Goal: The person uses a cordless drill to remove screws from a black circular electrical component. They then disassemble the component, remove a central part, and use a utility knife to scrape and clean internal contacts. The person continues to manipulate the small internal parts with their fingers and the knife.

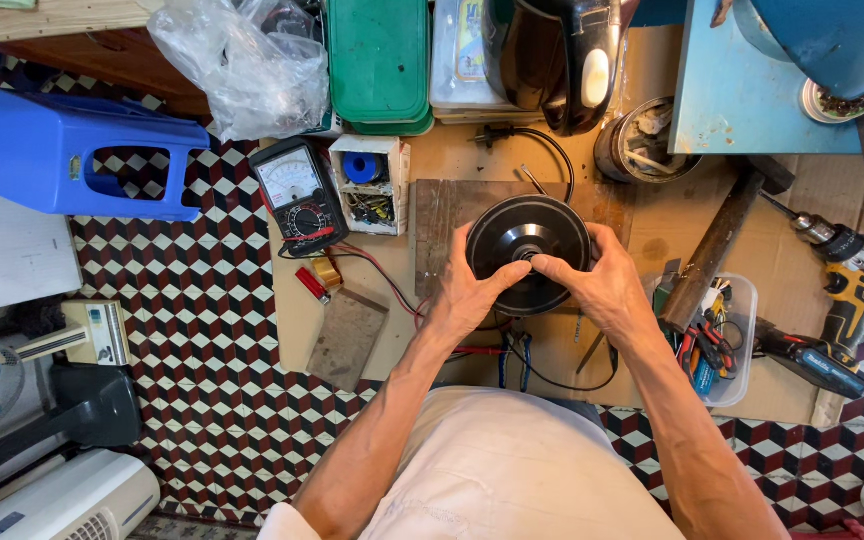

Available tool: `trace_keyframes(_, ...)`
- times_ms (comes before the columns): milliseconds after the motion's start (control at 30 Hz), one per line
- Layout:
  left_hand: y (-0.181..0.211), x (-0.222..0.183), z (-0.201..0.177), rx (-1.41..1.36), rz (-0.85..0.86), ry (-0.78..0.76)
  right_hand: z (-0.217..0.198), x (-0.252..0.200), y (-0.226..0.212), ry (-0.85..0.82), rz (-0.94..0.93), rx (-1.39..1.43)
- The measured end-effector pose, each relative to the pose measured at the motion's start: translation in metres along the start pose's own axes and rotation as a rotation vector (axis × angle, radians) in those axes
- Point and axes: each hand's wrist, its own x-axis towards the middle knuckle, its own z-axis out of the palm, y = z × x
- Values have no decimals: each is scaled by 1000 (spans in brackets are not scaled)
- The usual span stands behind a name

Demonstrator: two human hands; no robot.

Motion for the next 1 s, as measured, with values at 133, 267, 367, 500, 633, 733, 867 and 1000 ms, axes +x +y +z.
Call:
trace_keyframes(133, -8, -2, -2, 35, 49, 10, 5, 1, 4, 16, 37, -56)
trace_keyframes(267, -10, -5, -4, 100, 3, 30, 9, 0, 7, 41, 55, -154)
trace_keyframes(367, -12, -7, -2, 96, 16, 50, 11, 0, 8, 39, 81, -166)
trace_keyframes(500, -11, -8, -1, 113, 2, 59, 12, -3, 9, 51, 48, -141)
trace_keyframes(633, -10, -9, 1, 104, 15, 71, 12, -4, 9, 53, 31, -118)
trace_keyframes(733, -10, -10, 2, 125, 12, 78, 11, -4, 9, 50, 38, -117)
trace_keyframes(867, -11, -12, 4, 108, 36, 82, 11, -7, 11, 53, 47, -112)
trace_keyframes(1000, -10, -12, 5, 140, 20, 82, 11, -9, 12, 68, 12, -137)
